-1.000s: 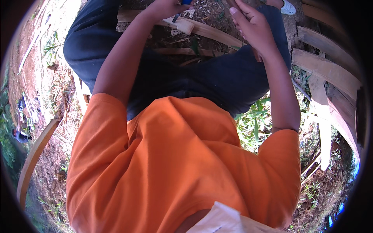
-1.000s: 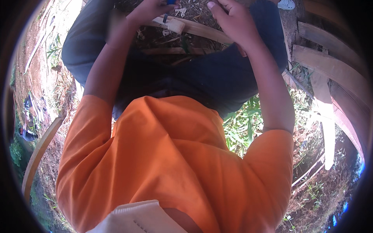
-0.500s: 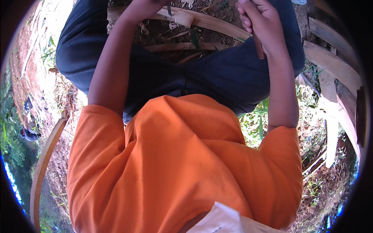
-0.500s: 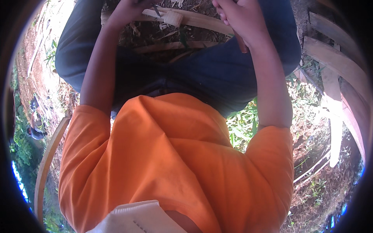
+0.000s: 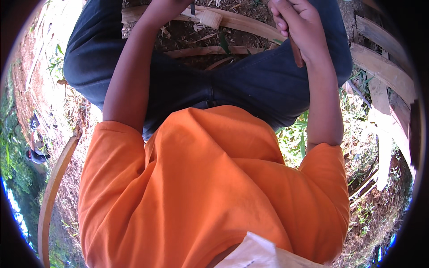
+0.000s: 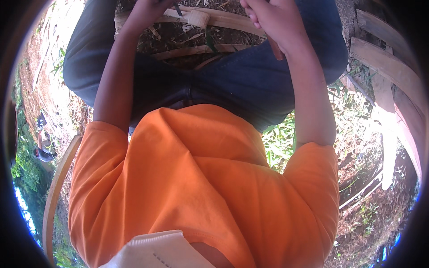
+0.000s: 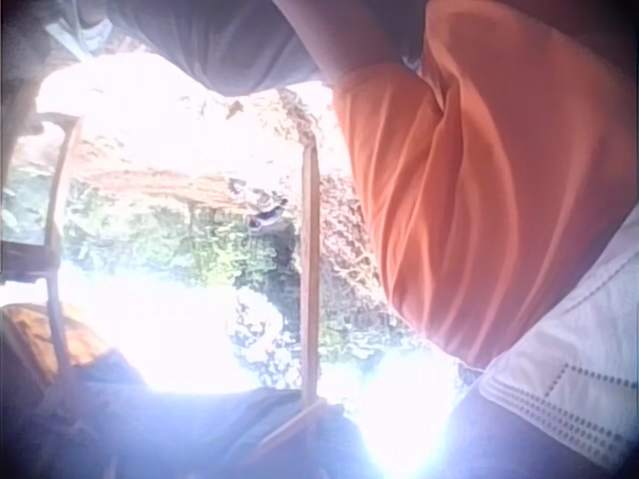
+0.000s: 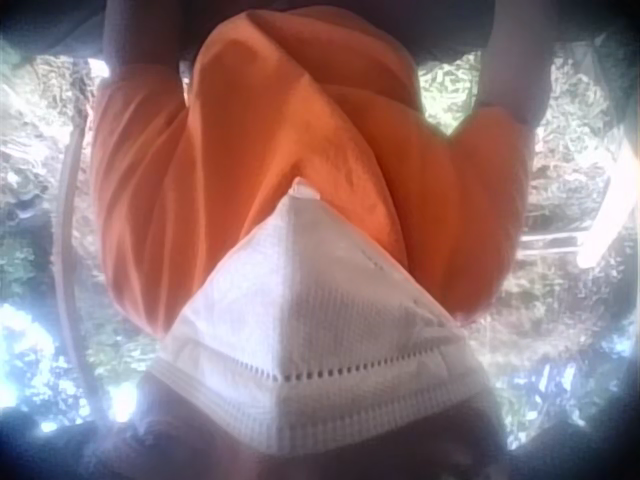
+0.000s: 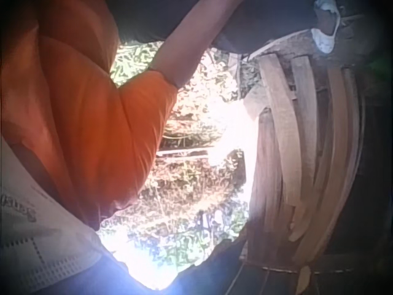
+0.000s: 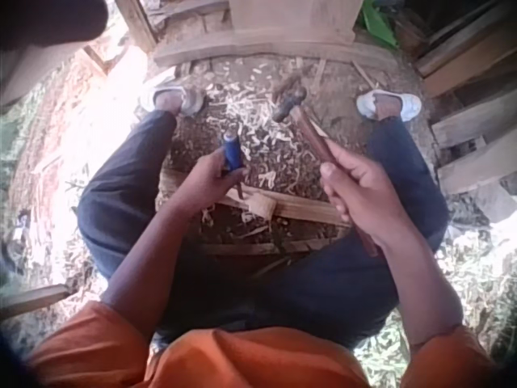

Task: The person sits cross-legged on the ground and carves a small piece of wood using a chisel and a hammer. They repeatedly strike the chisel to shape the wood, occasionally adjusting its position and clearing away wood shavings.

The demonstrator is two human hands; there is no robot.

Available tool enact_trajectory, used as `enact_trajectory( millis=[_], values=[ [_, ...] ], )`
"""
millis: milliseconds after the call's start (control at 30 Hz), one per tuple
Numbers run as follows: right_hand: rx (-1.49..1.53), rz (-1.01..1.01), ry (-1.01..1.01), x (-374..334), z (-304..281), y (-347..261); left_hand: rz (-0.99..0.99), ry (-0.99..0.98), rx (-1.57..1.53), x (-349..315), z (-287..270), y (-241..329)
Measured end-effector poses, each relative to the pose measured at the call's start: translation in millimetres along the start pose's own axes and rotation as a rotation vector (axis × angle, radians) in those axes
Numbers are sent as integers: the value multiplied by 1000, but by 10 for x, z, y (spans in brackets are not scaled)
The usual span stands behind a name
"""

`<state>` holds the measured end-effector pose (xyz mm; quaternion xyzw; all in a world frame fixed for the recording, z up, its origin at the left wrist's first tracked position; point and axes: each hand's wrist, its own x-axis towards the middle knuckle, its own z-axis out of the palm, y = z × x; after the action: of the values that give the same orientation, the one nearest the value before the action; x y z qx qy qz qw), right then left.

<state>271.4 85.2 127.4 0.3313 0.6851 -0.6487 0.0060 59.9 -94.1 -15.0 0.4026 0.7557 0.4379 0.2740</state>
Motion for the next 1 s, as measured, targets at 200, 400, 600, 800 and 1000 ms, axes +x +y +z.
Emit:
enact_trajectory(
  millis=[200, 400, 600, 800, 1000],
  values=[
    [31, -199, 71, -133, 89, -34, 7, -34, 75, 2, -5, 53],
    [-380, -242, -4, -171, 104, -35, 43, -43, 8, -15, 61, 10],
    [-543, -293, 19, -138, 160, -14, 58, -15, -3, -64, 61, 43],
    [-315, -347, 33, -98, 258, -10, 44, -15, -6, -96, 62, 50],
    [-374, -282, 68, -201, 303, -277, 82, -2, -1, -85, 61, -50]
  ],
)
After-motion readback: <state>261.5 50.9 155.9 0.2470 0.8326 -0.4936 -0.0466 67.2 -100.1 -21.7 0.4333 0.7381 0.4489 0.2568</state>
